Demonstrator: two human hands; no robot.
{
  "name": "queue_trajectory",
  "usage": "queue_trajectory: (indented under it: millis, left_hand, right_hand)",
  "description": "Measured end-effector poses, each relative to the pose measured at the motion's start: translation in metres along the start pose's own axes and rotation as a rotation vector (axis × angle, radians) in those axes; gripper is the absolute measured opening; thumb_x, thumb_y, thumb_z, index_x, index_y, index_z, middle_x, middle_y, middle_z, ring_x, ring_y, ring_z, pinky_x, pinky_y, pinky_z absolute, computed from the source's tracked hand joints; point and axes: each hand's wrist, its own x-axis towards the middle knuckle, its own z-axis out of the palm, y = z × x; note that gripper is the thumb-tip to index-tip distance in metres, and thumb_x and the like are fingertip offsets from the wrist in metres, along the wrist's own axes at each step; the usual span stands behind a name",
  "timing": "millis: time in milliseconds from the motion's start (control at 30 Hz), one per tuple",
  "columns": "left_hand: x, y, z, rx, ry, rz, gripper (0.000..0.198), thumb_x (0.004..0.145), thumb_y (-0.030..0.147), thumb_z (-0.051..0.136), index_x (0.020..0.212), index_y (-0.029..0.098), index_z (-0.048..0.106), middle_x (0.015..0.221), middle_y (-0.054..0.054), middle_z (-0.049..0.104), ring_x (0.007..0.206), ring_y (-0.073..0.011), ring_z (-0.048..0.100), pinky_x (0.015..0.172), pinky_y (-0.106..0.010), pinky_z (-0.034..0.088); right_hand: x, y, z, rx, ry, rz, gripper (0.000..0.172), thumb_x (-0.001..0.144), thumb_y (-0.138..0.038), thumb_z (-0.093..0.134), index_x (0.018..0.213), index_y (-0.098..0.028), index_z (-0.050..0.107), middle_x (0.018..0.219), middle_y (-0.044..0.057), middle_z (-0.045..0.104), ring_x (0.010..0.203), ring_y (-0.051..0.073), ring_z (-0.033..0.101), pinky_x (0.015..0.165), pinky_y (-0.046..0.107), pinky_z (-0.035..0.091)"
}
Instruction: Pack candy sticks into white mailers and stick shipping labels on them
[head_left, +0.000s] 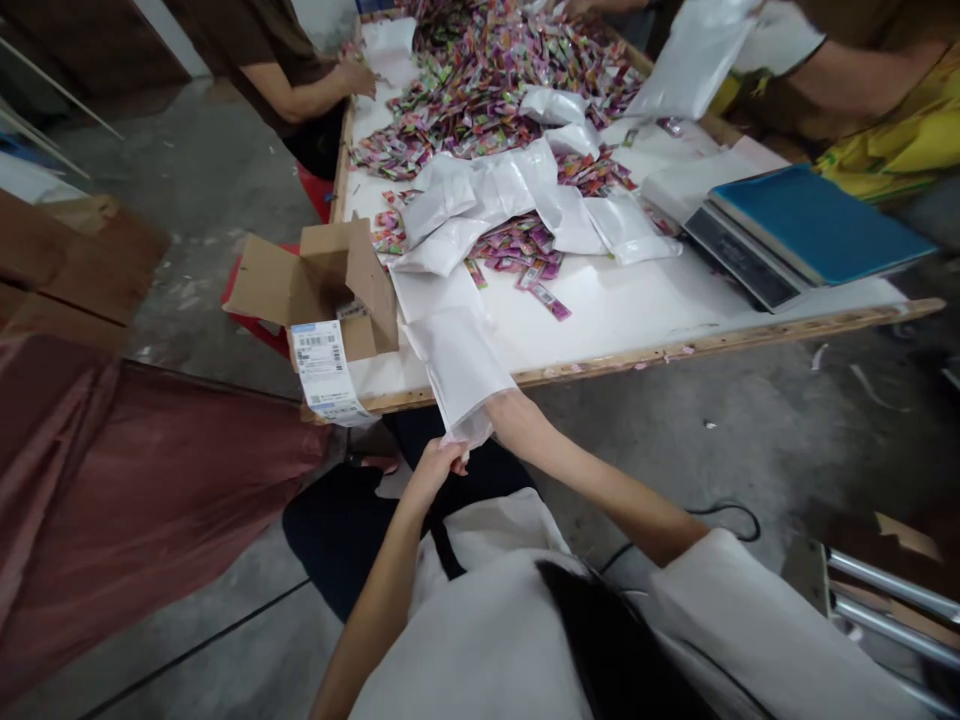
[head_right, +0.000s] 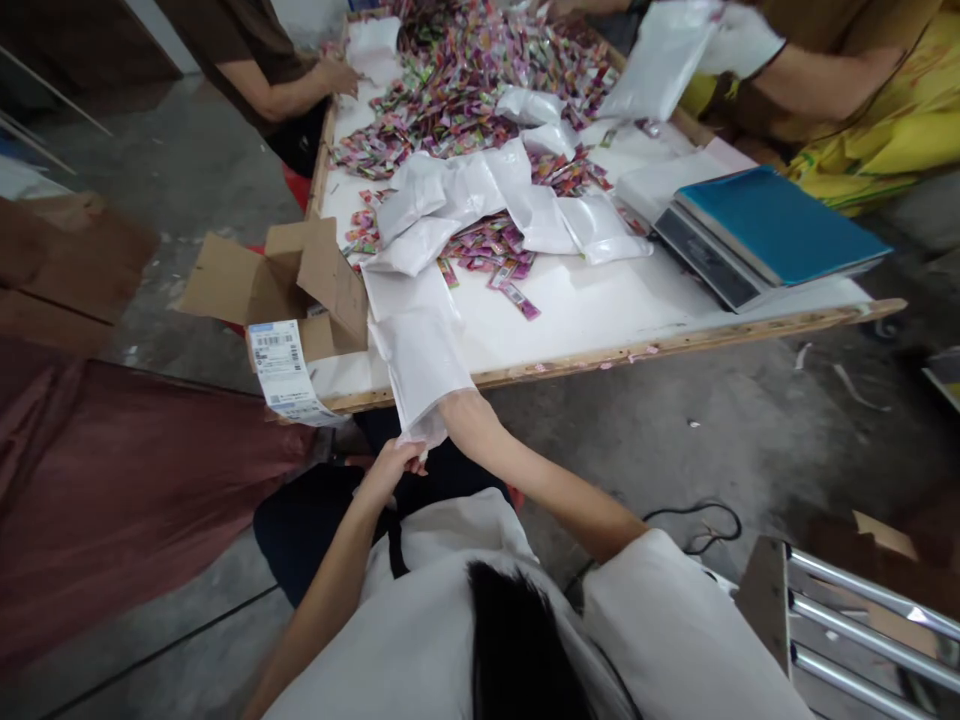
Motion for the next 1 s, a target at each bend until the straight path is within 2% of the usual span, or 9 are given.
queue_trajectory:
  millis: [133,267,400,533,633,733,833,933,1000]
  left_hand:
    - [-0.01,0.004,-0.017,-0.009,-0.026,-0.035,0.028,0.064,0.042,0.075,0.066,0.015,0.068,0.057,-0.002,0.062,0.056,-0.0152,0.058,0.061,-0.029,0.051]
    - [-0.016,0.024,-0.028,-0.138,-0.087,-0.02,0.059,0.051,0.039,0.091,0.101,0.015,0.071,0.088,-0.005,0.074,0.079,-0.0197,0.068,0.075,-0.031,0.057]
    - [-0.008,0.036,-0.024,-0.222,0.023,-0.07,0.056,0.06,0.056,0.085,0.089,0.01,0.072,0.079,-0.008,0.073,0.075,-0.0227,0.07,0.068,-0.035,0.059]
    - [-0.001,0.036,-0.016,-0.338,0.088,-0.133,0.043,0.065,0.048,0.084,0.081,0.01,0.07,0.07,-0.007,0.071,0.065,-0.0209,0.068,0.061,-0.034,0.058]
    - [-0.001,0.035,-0.016,-0.392,0.084,-0.165,0.036,0.068,0.044,0.082,0.076,0.011,0.068,0.066,-0.006,0.07,0.061,-0.0199,0.067,0.059,-0.034,0.058]
    - [0.0,0.032,-0.02,-0.38,0.124,-0.135,0.038,0.064,0.045,0.083,0.072,0.012,0.067,0.063,-0.005,0.069,0.059,-0.0202,0.067,0.056,-0.032,0.056]
    - [0.0,0.027,-0.03,-0.347,0.174,-0.116,0.043,0.058,0.048,0.085,0.072,0.011,0.067,0.061,-0.005,0.069,0.058,-0.0211,0.067,0.055,-0.031,0.056]
    - [-0.006,0.022,-0.046,-0.178,0.199,-0.086,0.048,0.067,0.057,0.077,0.078,0.01,0.069,0.064,-0.008,0.07,0.06,-0.0242,0.069,0.054,-0.035,0.057]
    - [-0.012,0.02,-0.058,-0.051,0.265,-0.025,0.054,0.08,0.062,0.064,0.094,0.011,0.071,0.075,-0.011,0.074,0.066,-0.0252,0.071,0.06,-0.037,0.059]
  right_hand:
    - [-0.043,0.006,-0.01,-0.103,-0.163,-0.107,0.027,0.093,-0.004,0.049,0.109,-0.012,0.069,0.106,0.013,0.069,0.1,0.022,0.063,0.09,0.033,0.049]
    - [-0.06,0.003,-0.022,-0.086,-0.323,-0.08,0.022,0.089,-0.006,0.056,0.101,-0.016,0.071,0.099,0.01,0.071,0.089,0.019,0.065,0.079,0.028,0.047]
    - [-0.046,-0.013,-0.02,0.047,-0.111,-0.031,0.025,0.095,-0.011,0.05,0.109,-0.017,0.069,0.102,0.009,0.069,0.095,0.021,0.063,0.079,0.028,0.045]
    - [-0.022,-0.026,0.003,0.109,0.023,-0.109,0.029,0.091,-0.006,0.052,0.116,-0.014,0.066,0.109,0.012,0.066,0.104,0.023,0.058,0.091,0.033,0.044]
    - [-0.015,-0.028,0.016,0.111,0.037,-0.154,0.024,0.09,-0.005,0.052,0.107,-0.013,0.067,0.101,0.012,0.064,0.098,0.023,0.055,0.091,0.036,0.044]
    - [-0.028,-0.019,0.016,0.151,0.046,-0.297,0.02,0.092,-0.007,0.048,0.095,-0.016,0.067,0.095,0.01,0.062,0.094,0.022,0.053,0.088,0.035,0.043]
    - [-0.063,0.013,0.013,0.241,-0.19,-0.394,0.018,0.092,-0.009,0.052,0.089,-0.019,0.067,0.091,0.006,0.064,0.089,0.018,0.057,0.083,0.029,0.044]
    - [-0.106,0.062,0.014,0.08,-0.519,-0.079,0.014,0.082,-0.006,0.065,0.075,-0.019,0.066,0.079,0.003,0.065,0.076,0.016,0.062,0.069,0.024,0.045]
    - [-0.124,0.089,0.013,-0.088,-0.559,0.167,0.012,0.08,-0.009,0.068,0.072,-0.018,0.067,0.079,0.007,0.066,0.072,0.019,0.064,0.064,0.026,0.046]
